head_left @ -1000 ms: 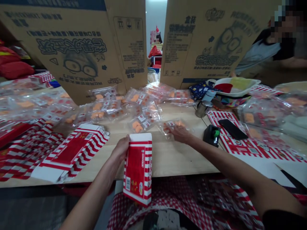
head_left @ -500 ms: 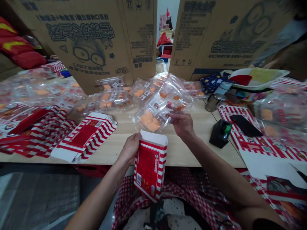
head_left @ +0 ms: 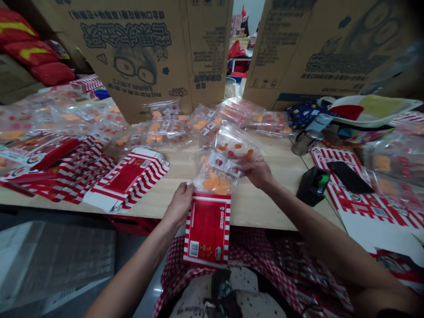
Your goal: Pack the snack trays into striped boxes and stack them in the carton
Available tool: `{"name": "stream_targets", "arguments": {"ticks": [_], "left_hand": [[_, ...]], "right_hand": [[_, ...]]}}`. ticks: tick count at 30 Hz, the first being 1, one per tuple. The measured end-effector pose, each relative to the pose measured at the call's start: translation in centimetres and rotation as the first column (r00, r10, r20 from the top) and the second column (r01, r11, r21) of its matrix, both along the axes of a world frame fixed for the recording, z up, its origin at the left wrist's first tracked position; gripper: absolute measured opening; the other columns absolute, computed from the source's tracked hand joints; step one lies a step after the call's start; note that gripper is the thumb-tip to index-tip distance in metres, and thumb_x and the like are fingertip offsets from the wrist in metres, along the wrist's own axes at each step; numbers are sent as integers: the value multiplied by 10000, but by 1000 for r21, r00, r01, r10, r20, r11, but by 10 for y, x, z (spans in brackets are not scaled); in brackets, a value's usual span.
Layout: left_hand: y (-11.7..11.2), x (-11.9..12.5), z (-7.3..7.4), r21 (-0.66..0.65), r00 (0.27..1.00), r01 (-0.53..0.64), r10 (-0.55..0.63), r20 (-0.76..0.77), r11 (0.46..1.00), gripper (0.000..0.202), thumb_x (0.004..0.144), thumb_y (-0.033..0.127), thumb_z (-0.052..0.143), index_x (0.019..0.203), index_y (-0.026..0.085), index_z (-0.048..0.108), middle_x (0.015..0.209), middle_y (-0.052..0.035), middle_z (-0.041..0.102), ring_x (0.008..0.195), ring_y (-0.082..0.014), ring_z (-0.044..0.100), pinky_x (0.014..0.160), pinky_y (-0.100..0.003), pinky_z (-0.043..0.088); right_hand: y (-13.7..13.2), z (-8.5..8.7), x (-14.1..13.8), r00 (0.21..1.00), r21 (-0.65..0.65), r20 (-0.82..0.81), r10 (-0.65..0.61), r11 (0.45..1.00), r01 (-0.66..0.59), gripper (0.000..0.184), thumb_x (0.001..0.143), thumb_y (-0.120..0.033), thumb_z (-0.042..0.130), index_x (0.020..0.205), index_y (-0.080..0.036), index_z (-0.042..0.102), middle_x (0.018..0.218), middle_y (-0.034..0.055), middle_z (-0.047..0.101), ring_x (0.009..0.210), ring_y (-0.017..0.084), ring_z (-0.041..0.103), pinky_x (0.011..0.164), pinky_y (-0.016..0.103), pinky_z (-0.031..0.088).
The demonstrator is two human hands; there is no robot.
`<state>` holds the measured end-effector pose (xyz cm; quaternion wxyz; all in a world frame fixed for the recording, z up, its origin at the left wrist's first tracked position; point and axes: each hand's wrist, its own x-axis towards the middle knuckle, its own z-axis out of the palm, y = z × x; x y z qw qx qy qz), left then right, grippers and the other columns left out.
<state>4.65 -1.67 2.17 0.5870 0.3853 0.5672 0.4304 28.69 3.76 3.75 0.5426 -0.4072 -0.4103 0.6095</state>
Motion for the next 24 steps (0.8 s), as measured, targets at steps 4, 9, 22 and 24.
{"name": "stream_targets", "arguments": {"ticks": [4, 9, 22, 24], "left_hand": [[-9, -1, -7, 176, 990, -52, 74, -123, 983, 289, 888, 390, 537, 1122, 238, 462, 726, 54, 573, 573, -122, 514, 571, -222, 442], [-17, -5, -9, 401, 951, 87, 44, -306, 912, 198, 930, 384, 482, 1001, 210, 546, 770, 28, 537, 635, -122, 466, 607, -221, 395], [-16, -27, -2, 335, 893, 345, -198, -403, 877, 183, 929, 358, 467, 932, 201, 561, 731, 36, 502, 662, -136, 452, 633, -241, 373], [-20, -26, -4, 316, 907, 367, -262, -330, 875, 251, 954, 434, 461, 915, 201, 546, 770, 23, 522, 705, -141, 479, 665, -239, 404]], "right_hand": [[9, 7, 20, 987, -102, 110, 113, 990, -102, 440, 512, -146, 760, 950, -172, 784, 968, 55, 784, 769, 202, 712, 544, 256, 579], [19, 31, 26, 959, -118, 178, 221, 972, -202, 449, 480, -145, 778, 927, -172, 811, 985, 42, 791, 767, 183, 705, 571, 234, 584], [5, 51, 21, 829, -148, 470, 302, 953, -263, 153, 533, -139, 718, 685, -151, 740, 638, 14, 691, 537, 165, 642, 447, 251, 567], [7, 53, 27, 802, -158, 504, 320, 947, -278, 63, 550, -140, 719, 543, -151, 657, 524, 9, 620, 444, 150, 590, 381, 245, 526]]}}
